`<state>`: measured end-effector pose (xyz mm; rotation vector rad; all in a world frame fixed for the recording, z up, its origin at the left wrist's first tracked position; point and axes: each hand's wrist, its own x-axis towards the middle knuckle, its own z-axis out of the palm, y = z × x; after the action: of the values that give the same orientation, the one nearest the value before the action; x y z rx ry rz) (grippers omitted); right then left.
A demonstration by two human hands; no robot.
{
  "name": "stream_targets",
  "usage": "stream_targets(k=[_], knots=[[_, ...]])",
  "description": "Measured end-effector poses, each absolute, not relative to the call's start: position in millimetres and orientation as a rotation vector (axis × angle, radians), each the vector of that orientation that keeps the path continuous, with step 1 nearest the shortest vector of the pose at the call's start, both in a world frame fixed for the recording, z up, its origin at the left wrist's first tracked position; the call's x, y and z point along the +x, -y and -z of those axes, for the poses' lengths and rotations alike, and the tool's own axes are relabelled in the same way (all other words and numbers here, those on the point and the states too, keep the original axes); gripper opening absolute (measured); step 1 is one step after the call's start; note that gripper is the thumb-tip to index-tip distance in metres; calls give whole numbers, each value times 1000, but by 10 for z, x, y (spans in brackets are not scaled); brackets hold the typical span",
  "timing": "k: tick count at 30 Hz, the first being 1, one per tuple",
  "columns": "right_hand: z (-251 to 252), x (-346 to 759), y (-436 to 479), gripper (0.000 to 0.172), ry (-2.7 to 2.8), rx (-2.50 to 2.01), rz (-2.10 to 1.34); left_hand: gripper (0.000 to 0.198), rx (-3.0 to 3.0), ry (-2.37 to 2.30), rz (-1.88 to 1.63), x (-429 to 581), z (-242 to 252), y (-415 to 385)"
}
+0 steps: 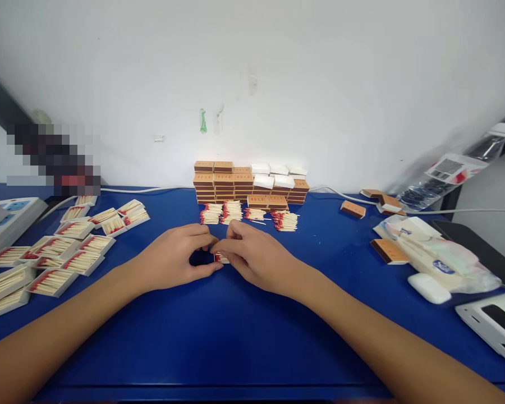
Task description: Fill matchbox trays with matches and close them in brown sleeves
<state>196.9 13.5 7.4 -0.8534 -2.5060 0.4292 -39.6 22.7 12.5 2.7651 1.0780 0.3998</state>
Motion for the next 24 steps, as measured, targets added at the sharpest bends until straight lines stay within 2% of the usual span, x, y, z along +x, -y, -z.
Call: stream_targets(k=[24], knots=[[-96,2035,-141,32,2517,-883,-421,25,2773,-1087,-372,-396,-140,-231]])
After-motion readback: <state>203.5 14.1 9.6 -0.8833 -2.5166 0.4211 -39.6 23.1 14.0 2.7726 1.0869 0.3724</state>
